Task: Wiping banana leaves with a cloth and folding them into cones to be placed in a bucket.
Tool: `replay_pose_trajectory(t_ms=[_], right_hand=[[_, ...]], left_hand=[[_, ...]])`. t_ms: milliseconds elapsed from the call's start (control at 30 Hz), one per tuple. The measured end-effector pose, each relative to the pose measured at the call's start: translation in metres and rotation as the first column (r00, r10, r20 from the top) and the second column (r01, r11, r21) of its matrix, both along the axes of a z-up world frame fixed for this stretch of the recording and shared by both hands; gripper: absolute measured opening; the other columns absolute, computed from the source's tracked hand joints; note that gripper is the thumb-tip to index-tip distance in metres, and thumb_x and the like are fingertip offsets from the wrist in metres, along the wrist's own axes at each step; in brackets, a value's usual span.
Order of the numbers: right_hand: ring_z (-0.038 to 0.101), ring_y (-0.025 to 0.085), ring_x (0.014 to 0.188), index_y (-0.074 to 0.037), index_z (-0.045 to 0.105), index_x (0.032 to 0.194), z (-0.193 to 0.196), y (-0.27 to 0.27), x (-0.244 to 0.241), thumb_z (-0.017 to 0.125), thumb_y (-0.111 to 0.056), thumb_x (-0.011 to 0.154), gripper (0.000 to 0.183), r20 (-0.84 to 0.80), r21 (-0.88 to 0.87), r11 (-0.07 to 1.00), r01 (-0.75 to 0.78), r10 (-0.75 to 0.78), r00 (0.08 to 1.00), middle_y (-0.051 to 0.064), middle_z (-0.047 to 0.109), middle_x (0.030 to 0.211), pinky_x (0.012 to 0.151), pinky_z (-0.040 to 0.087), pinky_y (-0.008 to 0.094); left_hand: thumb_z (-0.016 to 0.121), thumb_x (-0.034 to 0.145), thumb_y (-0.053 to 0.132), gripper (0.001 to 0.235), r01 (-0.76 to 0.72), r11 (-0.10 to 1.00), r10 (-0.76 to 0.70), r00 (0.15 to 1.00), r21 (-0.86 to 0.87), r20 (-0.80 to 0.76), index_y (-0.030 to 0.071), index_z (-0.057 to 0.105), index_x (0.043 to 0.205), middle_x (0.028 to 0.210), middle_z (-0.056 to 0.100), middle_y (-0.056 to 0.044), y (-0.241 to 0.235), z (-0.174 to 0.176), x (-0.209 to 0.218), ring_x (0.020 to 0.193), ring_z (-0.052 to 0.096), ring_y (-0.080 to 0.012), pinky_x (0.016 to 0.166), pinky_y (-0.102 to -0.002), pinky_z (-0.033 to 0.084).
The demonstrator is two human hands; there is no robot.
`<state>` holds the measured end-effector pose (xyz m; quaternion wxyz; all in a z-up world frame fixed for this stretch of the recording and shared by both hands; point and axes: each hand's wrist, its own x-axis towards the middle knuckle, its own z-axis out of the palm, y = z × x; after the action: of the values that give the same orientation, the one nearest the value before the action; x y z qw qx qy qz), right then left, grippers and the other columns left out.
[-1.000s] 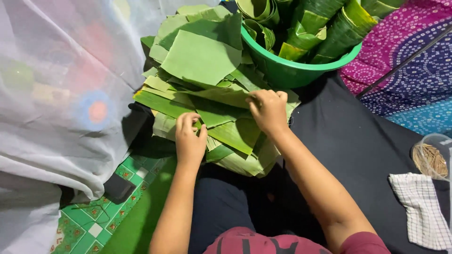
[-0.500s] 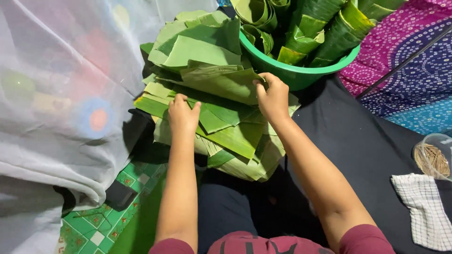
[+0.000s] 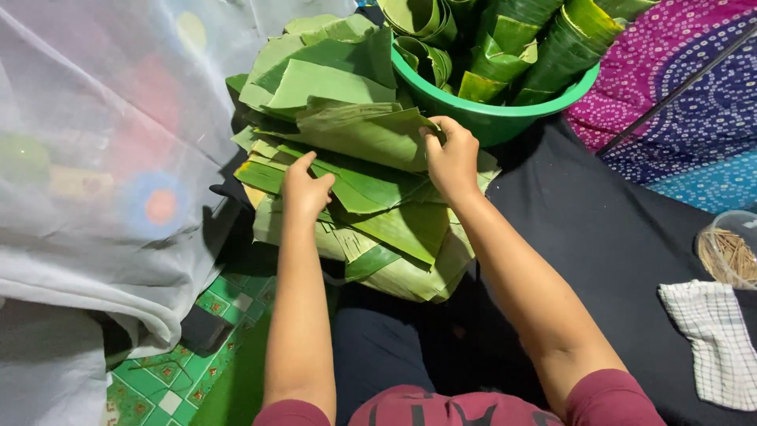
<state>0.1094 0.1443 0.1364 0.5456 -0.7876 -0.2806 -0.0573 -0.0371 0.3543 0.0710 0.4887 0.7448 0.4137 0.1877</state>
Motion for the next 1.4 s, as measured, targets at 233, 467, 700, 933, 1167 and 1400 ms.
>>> replay_pose_trajectory(t_ms=[233,467,700,933,1167,1400], right_hand=[[0.074,0.023,0.081,-0.013,0.079,0.101,-0.016,0.001,0.009,0.068,-0.005,0.092,0.016,-0.077,-0.02,1.0,-0.004,0.002,0.997,0.008,0.077,0.087,0.073,0.059,0.039],[0.07,0.016,0.086,-0.011,0.077,0.111,-0.031,-0.004,0.035,0.072,-0.018,0.096,0.018,-0.122,0.0,0.998,-0.064,0.063,0.991,0.008,0.076,0.088,0.078,0.058,0.038],[0.065,0.04,0.108,-0.017,0.044,0.151,0.009,-0.016,0.005,0.077,-0.025,0.101,0.061,0.225,0.138,0.969,-0.204,0.17,0.96,0.022,0.05,0.135,0.1,0.048,0.054],[0.064,0.025,0.096,0.001,0.062,0.122,0.011,-0.016,-0.008,0.08,-0.014,0.084,0.045,0.366,0.047,0.98,-0.195,0.165,0.916,0.013,0.064,0.115,0.089,0.054,0.036],[0.063,0.012,0.084,-0.005,0.064,0.115,-0.024,-0.006,-0.001,0.07,-0.009,0.093,0.022,-0.097,0.141,0.96,-0.242,0.257,0.962,0.005,0.069,0.1,0.077,0.053,0.026],[0.064,0.013,0.086,-0.004,0.058,0.127,-0.02,0.002,-0.014,0.057,-0.005,0.1,0.026,-0.122,0.214,0.936,-0.281,0.311,0.943,0.006,0.066,0.103,0.08,0.054,0.026]], left_hand=[[0.09,0.073,0.005,0.076,-0.147,0.688,0.075,0.988,0.71,0.132,0.014,0.055,0.14,0.14,0.032,-0.017,-0.041,0.039,0.009,0.125,0.053,-0.048,0.098,-0.058,0.057],[0.087,0.068,0.013,0.039,-0.045,0.423,-0.082,0.993,0.905,0.088,0.029,0.072,0.1,0.102,0.057,0.013,0.014,0.007,0.04,0.105,0.055,-0.014,0.09,-0.033,0.053],[0.088,0.07,0.022,0.044,-0.067,0.154,-0.204,0.974,0.986,0.098,0.037,0.075,0.109,0.096,0.073,0.014,0.038,0.045,0.074,0.094,0.061,-0.0148,0.082,-0.035,0.052],[0.083,0.077,0.008,0.025,-0.196,0.093,-0.283,0.935,0.976,0.215,0.021,0.079,0.098,0.101,0.075,0.014,0.014,0.116,0.07,0.084,0.056,-0.0152,0.084,-0.031,0.048],[0.079,0.092,0.02,0.009,-0.147,0.377,-0.358,0.887,0.914,0.291,0.014,0.08,0.099,0.075,0.076,0.006,0.014,0.139,0.061,0.059,0.056,-0.0135,0.076,-0.03,0.043],[0.06,0.088,-0.01,0.055,-0.104,0.924,-0.156,0.776,0.368,0.611,0.021,0.033,0.125,0.112,0.074,-0.014,0.019,0.103,0.053,0.098,0.076,-0.023,0.08,-0.037,0.059]])
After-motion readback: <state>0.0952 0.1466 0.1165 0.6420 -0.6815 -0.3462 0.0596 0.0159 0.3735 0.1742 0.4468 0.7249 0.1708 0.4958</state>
